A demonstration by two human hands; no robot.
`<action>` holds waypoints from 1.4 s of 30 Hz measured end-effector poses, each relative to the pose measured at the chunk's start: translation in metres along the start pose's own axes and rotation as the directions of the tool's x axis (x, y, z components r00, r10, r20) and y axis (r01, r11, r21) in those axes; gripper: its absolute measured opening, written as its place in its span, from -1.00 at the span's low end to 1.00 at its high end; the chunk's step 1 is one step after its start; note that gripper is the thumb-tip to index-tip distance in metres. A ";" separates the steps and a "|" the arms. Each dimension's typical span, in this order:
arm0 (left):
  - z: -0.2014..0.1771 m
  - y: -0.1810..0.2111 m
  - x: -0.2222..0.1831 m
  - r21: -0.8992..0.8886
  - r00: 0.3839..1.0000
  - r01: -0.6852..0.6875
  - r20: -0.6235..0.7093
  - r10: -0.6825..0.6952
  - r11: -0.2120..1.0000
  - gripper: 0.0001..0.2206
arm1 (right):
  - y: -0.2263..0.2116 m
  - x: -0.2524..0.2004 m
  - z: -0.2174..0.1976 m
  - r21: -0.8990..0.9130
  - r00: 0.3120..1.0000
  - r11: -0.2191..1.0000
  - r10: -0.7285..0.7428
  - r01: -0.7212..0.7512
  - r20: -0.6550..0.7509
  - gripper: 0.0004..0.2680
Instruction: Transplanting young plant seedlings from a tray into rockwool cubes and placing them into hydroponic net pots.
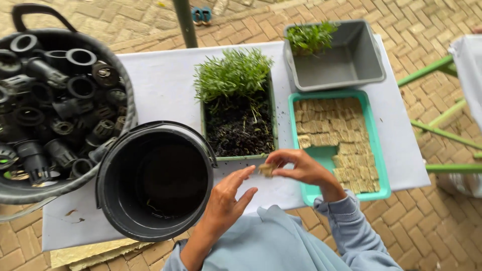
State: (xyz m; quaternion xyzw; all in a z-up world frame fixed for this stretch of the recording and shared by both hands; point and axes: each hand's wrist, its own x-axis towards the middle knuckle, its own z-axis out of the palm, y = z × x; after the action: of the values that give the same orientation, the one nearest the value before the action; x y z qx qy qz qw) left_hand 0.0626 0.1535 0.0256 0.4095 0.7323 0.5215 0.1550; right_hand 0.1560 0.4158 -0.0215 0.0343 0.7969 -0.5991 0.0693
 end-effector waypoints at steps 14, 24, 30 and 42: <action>0.005 -0.003 0.010 0.079 0.992 -0.095 0.085 0.088 0.992 -0.60 | 0.092 -0.037 0.071 -0.344 0.991 0.931 0.099 -0.124 -0.088 -0.71; -0.026 0.007 0.004 0.124 0.993 -0.079 -0.074 0.088 0.989 -0.62 | 0.069 0.019 0.021 -0.387 0.977 0.922 -0.075 -0.009 -0.200 -0.90; -0.032 -0.004 -0.015 0.128 0.963 0.040 -0.271 -0.003 0.991 -0.70 | 0.096 0.113 -0.047 -0.394 0.882 0.919 -0.162 -0.028 -0.443 -0.91; -0.040 -0.013 -0.035 0.127 0.921 0.212 -0.357 -0.154 0.969 -0.70 | 0.163 0.240 -0.045 -0.566 0.715 0.823 -0.370 -0.044 -0.593 -0.74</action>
State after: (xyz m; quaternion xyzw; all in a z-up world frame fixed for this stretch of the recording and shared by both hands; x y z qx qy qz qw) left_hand 0.0522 0.0997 0.0229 0.2528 0.8234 0.5066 0.0387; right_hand -0.0615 0.4976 -0.2001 0.1565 0.9007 -0.2967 -0.2762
